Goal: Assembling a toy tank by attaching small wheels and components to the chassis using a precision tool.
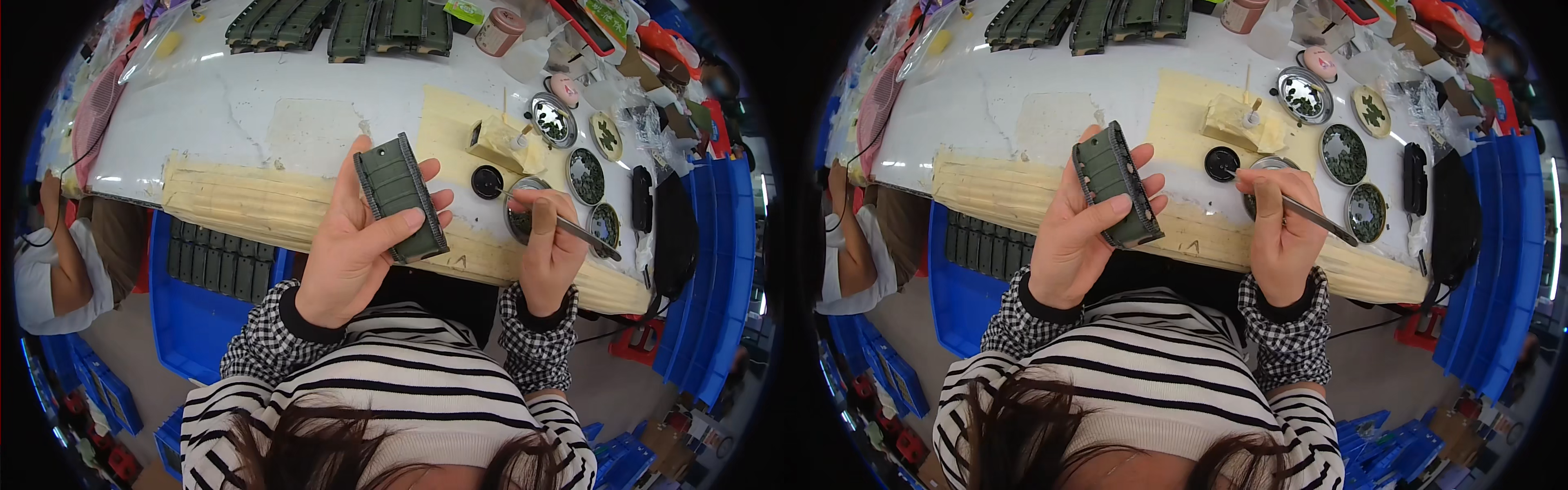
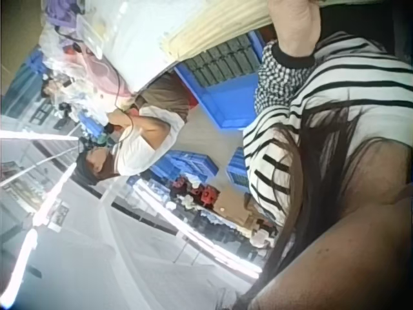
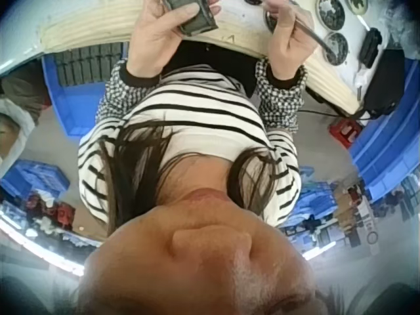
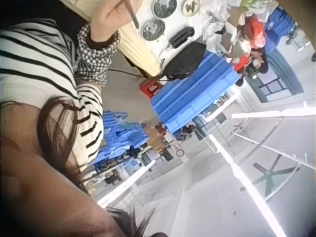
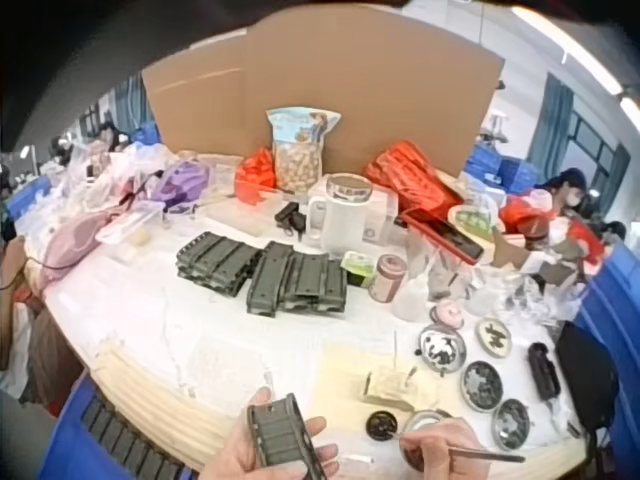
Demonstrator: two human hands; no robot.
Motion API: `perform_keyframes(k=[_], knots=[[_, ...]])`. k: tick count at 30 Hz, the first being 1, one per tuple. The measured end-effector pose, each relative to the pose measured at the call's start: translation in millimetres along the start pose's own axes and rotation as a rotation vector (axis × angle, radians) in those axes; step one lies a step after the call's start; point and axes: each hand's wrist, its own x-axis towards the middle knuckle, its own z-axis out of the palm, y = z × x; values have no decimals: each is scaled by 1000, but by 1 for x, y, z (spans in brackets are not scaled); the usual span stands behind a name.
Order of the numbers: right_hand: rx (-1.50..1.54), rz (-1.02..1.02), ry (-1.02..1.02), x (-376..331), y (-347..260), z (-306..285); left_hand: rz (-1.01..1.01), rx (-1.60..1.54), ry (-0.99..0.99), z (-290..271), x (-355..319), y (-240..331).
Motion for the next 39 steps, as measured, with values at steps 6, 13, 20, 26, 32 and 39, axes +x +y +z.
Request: perform_keyframes(k=[6, 13, 20, 26, 32, 39], knots=[[-157, -40, -15, 2, 8, 7, -165, -70, 48, -10, 3, 0], [-225, -76, -36, 3, 11, 8, -63, -82, 124, -8, 1, 3], [-133, -67, 9, 2, 4, 7, -90, -121, 147, -12, 3, 1], [33, -249, -175, -3, -27, -4, -133, -171, 185, -10, 5, 3], [253, -146, -247, -8, -32, 7, -169, -179, 174, -7, 6, 2], [276, -143, -266, -9, -30, 8, -171, -184, 169, -7, 6, 1]])
